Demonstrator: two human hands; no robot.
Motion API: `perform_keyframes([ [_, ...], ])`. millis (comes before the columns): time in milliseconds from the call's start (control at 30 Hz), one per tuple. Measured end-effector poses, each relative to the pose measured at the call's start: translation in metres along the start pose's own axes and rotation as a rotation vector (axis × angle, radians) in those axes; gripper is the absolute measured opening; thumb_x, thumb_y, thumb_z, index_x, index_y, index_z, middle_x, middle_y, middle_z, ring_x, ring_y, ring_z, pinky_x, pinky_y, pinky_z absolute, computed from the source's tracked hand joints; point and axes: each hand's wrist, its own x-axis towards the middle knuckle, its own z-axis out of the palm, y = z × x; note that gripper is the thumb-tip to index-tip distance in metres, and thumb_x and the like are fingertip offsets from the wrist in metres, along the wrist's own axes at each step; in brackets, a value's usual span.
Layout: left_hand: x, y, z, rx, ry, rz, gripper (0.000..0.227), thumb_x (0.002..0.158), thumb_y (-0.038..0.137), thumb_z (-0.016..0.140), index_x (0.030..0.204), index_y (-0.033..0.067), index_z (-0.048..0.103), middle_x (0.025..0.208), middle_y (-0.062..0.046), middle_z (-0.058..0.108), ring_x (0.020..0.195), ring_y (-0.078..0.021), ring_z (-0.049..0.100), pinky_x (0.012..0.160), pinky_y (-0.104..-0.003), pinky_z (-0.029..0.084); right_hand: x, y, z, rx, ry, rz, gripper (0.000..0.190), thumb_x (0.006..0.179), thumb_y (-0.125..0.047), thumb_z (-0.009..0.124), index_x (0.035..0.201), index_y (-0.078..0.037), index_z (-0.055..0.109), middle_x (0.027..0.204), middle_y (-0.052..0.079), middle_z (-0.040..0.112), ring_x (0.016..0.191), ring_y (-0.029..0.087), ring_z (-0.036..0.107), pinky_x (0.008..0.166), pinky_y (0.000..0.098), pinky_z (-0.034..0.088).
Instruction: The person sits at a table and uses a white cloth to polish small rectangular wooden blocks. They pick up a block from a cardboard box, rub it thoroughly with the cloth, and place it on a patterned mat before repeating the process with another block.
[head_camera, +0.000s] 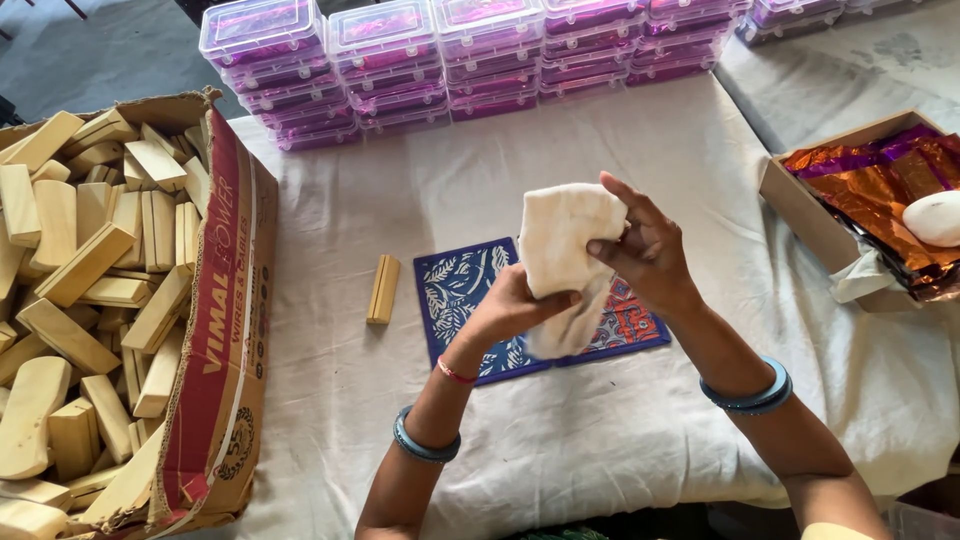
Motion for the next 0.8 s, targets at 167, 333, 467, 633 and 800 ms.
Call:
perform_keyframes([
  [167,0.009,-0.037,-0.002,-0.296,-0.030,-0.103,0.038,0.090,0.014,0.080,0.123,-0.0012,0.071,0.112,-0.009,0.077,0.100,-0.0136,0.072,0.092,-0.033,0.060,0.006,0.009,-0.009,-0.013,0.049,0.034,0.072,0.092,0.015,0.067,0.158,-0.004,0.044,0.125,0.008,0.066,0.114,0.011,0.064,0.098,0.0286,0.055],
  [333,0.020,-0.084,-0.008,-0.366,0.037,-0.203,0.032,0.096,0.015,0.077,0.122,-0.0035,0.073,0.109,-0.011,0.077,0.095,-0.0159,0.073,0.088,-0.034,0.062,0.005,0.034,-0.026,0.067,0.083,0.067,0.065,0.090,0.014,0.069,0.150,-0.004,0.053,0.119,0.008,0.069,0.111,0.012,0.065,0.098,0.0289,0.055],
  [467,0.029,-0.100,-0.026,-0.538,0.355,-0.255,0.033,0.094,0.011,0.066,0.125,0.0008,0.068,0.108,-0.010,0.077,0.092,-0.0189,0.077,0.073,-0.035,0.066,0.002,0.039,-0.039,0.045,-0.190,0.158,0.042,0.092,0.011,0.073,0.131,-0.002,0.068,0.115,0.007,0.073,0.108,0.012,0.067,0.095,0.0295,0.059],
  [633,0.022,-0.063,-0.044,-0.505,0.463,-0.205,0.042,0.093,-0.002,0.066,0.135,0.0039,0.062,0.119,-0.010,0.073,0.095,-0.0181,0.073,0.072,-0.032,0.062,0.006,-0.006,-0.020,-0.544,-0.851,0.007,0.048,0.077,0.005,0.078,0.123,-0.008,0.074,0.127,0.015,0.070,0.116,0.026,0.063,0.090,0.0331,0.057],
  [800,0.021,-0.058,-0.043,-0.394,0.451,-0.126,0.049,0.090,-0.008,0.067,0.138,0.0003,0.060,0.125,-0.013,0.071,0.104,-0.0187,0.072,0.079,-0.029,0.065,0.002,-0.027,0.000,-0.971,-0.288,0.260,0.034,0.094,-0.021,0.068,0.127,-0.019,0.071,0.139,0.007,0.066,0.107,0.024,0.073,0.094,0.0350,0.061],
])
